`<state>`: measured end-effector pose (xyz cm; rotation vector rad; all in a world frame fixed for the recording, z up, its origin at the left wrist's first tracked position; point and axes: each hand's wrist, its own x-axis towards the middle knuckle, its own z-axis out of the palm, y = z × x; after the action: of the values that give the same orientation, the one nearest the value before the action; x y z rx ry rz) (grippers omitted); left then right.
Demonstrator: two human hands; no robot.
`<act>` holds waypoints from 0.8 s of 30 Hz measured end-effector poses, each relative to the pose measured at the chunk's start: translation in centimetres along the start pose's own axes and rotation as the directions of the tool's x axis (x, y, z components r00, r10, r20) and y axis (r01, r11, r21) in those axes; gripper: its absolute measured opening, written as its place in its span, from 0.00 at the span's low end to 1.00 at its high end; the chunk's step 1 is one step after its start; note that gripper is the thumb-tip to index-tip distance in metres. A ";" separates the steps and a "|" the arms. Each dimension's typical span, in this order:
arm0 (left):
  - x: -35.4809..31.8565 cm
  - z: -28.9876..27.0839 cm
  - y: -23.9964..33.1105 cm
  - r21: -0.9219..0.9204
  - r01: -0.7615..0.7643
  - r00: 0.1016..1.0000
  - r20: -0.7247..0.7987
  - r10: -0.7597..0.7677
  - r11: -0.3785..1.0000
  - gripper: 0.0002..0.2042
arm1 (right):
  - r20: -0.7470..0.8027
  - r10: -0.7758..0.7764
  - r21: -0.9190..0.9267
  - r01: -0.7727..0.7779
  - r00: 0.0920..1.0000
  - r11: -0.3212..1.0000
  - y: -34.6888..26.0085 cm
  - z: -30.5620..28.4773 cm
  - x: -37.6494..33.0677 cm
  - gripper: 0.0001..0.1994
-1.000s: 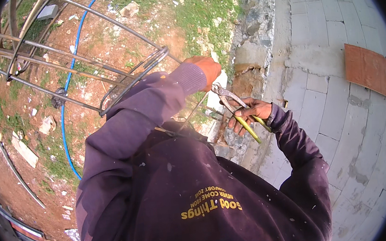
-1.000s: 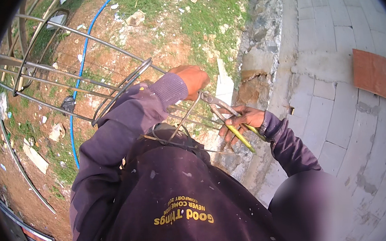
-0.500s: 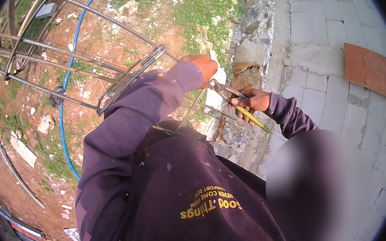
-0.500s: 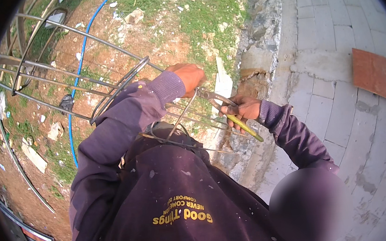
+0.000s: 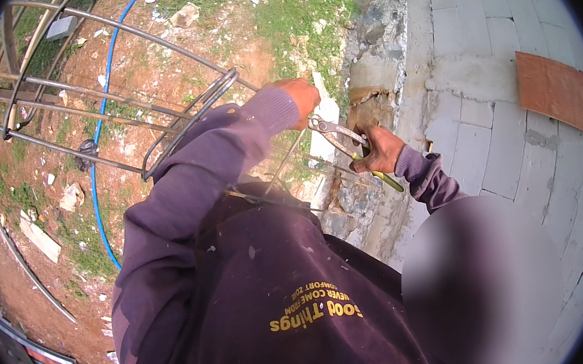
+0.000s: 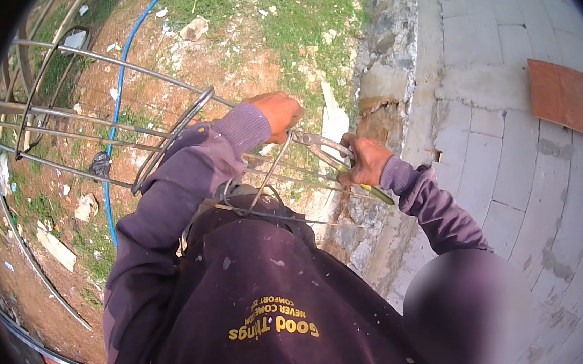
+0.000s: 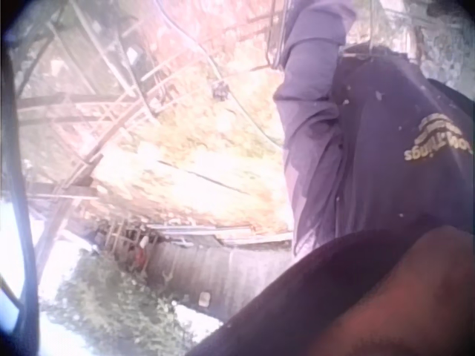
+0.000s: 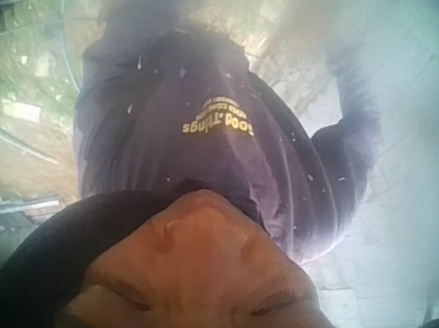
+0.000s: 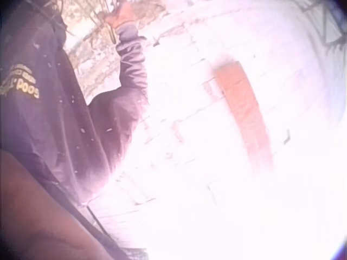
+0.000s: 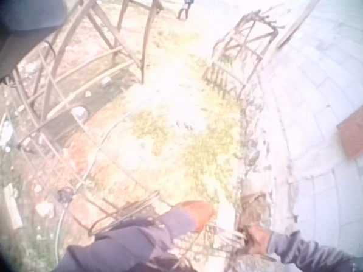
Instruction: The person assembles a cylindrical rebar cage by tying intersecting vertical and horizontal steel bars with wire. They use pliers to twist and secure the wire at multiple junctions, then reposition the cage and continue tying additional intersections.
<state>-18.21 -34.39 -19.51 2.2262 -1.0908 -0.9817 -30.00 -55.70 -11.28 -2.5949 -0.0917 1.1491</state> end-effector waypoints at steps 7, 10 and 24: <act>0.1 0.7 -1.0 0.005 -0.004 1.000 -0.011 0.004 1.000 0.12 | -0.233 -0.316 -0.642 0.099 0.920 0.761 -0.2 -1.4 -0.1 0.26; 0.2 0.7 -0.9 0.012 0.015 1.000 -0.023 -0.015 1.000 0.11 | -0.278 -0.506 -0.815 0.077 0.817 0.574 0.1 -1.7 0.1 0.22; 0.1 0.4 -0.8 0.035 0.016 0.997 0.079 -0.018 0.999 0.12 | 0.516 0.117 0.685 -0.491 0.848 0.538 -1.5 1.7 0.3 0.26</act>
<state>-18.11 -34.01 -20.38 2.2443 -1.1323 -1.0741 -30.97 -53.84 -12.10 -1.5402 0.6940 1.4102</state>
